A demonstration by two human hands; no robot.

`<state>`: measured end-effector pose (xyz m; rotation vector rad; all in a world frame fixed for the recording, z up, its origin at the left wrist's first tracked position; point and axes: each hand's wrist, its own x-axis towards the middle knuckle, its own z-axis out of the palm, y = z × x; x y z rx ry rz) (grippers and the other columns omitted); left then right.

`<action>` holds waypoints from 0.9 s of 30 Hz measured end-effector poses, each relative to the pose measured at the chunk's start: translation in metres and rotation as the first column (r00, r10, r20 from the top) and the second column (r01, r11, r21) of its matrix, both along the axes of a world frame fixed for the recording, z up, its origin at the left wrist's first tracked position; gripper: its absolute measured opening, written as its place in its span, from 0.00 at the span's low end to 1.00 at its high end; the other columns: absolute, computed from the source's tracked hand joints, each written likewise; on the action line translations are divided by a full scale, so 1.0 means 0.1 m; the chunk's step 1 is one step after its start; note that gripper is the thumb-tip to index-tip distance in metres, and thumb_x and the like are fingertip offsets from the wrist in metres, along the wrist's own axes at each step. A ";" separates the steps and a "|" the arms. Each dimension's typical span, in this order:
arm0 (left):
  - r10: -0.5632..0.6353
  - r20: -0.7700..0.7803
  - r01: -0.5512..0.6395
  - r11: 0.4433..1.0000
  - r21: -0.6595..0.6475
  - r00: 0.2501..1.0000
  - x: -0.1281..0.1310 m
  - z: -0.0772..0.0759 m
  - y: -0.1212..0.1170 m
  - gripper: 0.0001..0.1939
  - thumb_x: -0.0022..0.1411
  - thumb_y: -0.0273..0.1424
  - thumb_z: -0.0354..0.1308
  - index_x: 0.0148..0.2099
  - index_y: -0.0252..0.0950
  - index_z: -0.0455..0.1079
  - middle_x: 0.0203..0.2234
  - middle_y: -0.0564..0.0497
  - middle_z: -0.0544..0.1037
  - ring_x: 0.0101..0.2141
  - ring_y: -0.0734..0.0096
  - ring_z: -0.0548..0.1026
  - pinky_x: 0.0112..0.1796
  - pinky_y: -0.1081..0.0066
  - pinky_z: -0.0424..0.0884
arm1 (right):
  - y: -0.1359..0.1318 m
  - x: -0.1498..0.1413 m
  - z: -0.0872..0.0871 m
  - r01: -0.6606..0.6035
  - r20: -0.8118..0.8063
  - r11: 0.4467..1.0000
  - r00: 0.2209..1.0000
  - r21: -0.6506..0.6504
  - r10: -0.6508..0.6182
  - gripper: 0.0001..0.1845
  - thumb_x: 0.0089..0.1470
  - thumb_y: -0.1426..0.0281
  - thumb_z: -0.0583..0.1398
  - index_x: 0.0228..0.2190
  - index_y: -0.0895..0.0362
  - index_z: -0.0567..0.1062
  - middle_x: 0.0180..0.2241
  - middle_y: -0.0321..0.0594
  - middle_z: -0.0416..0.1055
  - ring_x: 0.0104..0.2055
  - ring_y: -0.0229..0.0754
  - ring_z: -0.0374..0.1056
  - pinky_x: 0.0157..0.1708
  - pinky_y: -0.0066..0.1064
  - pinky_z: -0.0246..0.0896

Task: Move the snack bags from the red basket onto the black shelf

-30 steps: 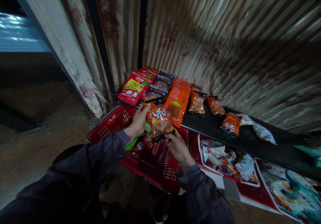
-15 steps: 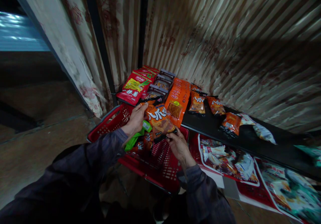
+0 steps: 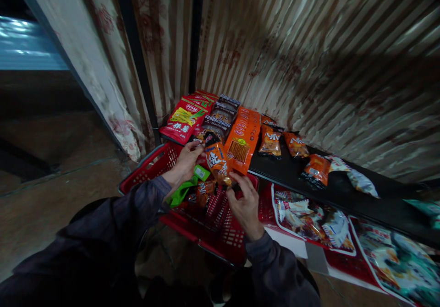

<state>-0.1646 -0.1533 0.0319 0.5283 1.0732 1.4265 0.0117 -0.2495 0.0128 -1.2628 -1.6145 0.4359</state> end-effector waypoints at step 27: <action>-0.016 0.178 0.030 0.996 -0.079 0.984 -0.09 -0.22 -0.24 0.15 0.46 0.30 0.71 0.36 0.35 0.70 0.30 0.51 0.80 0.29 0.70 0.76 0.29 0.73 0.70 | -0.28 -0.39 -0.21 -0.237 0.826 0.964 0.516 -0.119 0.228 0.30 0.56 0.80 0.54 0.60 0.56 0.63 0.42 0.46 0.72 0.36 0.42 0.72 0.30 0.29 0.71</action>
